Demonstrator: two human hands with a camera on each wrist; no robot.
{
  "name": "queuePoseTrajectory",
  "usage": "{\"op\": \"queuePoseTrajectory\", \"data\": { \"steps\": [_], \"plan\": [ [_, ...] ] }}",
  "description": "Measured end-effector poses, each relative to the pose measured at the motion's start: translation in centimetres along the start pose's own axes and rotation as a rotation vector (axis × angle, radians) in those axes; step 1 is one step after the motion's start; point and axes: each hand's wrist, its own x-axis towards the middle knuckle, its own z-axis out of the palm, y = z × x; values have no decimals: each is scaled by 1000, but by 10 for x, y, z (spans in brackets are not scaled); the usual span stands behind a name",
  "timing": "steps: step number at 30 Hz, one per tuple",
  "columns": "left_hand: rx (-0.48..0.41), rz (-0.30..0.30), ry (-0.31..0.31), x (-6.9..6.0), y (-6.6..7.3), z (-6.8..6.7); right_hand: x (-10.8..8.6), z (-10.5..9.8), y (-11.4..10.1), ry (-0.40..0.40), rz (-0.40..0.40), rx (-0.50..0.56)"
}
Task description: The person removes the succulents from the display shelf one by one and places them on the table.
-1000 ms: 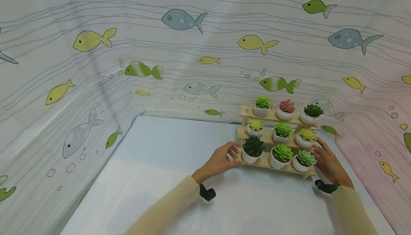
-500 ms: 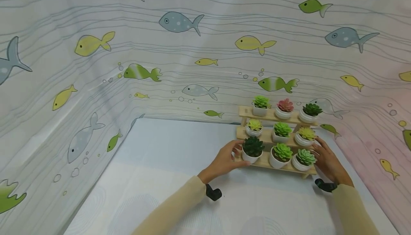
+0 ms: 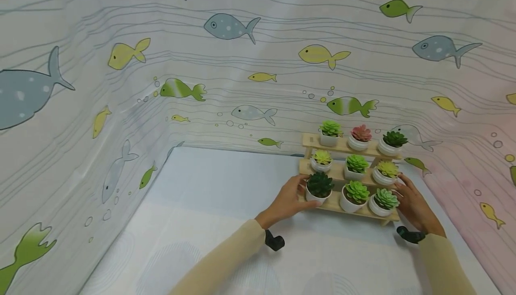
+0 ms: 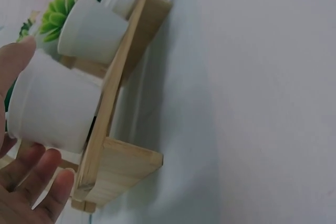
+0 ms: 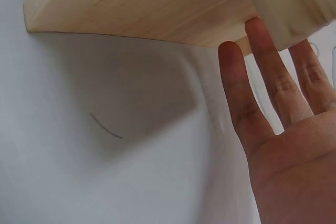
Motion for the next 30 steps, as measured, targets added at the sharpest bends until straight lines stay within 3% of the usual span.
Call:
{"op": "queuePoseTrajectory", "data": {
  "steps": [12,20,30],
  "plan": [
    [14,-46,34,6,2,8,-2,1,0,-18,-19,35],
    [32,-15,75,10,-1,8,2,3,-7,-21,-29,2],
    [23,-29,54,10,-2,12,-2,-1,-5,-53,-33,8]
  ]
}}
